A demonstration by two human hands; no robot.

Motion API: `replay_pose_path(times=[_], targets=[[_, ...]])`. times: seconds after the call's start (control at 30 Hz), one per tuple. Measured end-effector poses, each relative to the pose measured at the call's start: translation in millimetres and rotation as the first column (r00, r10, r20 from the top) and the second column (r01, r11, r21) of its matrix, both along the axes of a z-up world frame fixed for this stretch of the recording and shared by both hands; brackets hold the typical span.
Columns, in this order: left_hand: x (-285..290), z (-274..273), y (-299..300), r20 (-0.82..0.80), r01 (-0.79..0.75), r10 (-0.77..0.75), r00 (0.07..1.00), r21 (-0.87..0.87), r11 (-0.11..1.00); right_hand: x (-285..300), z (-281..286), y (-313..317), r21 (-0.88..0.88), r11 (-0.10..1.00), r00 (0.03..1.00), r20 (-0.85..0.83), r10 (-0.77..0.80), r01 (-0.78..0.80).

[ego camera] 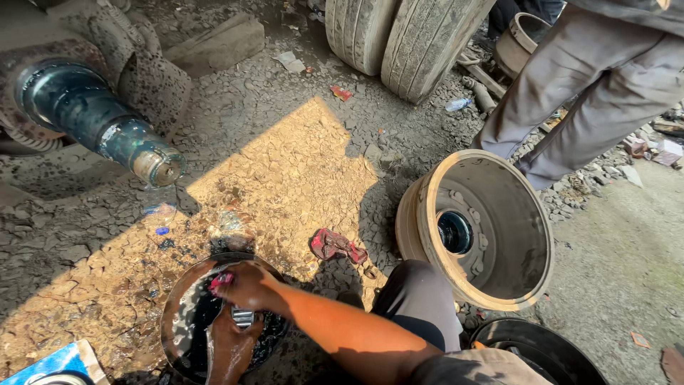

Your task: The person cleans several metal bearings by scrubbing them with a cloth in a basin of dark liquid. They repeatedly dip, scrub, and rinse the bearings, then place them on a blue cardboard sheet.

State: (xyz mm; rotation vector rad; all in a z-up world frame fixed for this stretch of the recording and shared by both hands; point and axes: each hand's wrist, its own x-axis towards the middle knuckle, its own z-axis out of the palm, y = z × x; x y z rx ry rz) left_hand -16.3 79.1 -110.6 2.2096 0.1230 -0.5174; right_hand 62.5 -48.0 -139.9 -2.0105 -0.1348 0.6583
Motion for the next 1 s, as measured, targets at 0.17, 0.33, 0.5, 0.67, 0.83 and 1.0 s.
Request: replay_pose_path(times=[0.17,0.33,0.5,0.67,0.83,1.0], targets=[[7,53,-21,0.018,0.100,-0.103,0.994,0.140,0.985,92,9,-21,0.275,0.961,0.832,-0.532,0.157,-0.006],[6,8,-7,-0.046,-0.035,0.019,0.999,-0.384,0.923,14,44,-6,-0.263,0.956,0.991,-0.046,0.123,-0.131],[33,-52,-11,0.022,-0.028,0.037,0.999,-0.326,0.945,-51,14,-21,-0.090,0.993,0.781,0.613,0.118,-0.080],[39,-35,-50,0.048,0.013,-0.002,0.999,-0.227,0.974,33,-29,-43,-0.005,0.990,0.949,-0.285,-0.138,0.142],[39,5,-49,0.085,0.074,-0.069,0.994,-0.060,0.995,67,3,-55,0.201,0.954,0.816,-0.575,-0.067,0.220],[41,-36,-40,0.062,-0.026,0.042,0.997,-0.230,0.973,-31,32,-28,0.021,0.982,0.965,0.181,-0.189,0.188]])
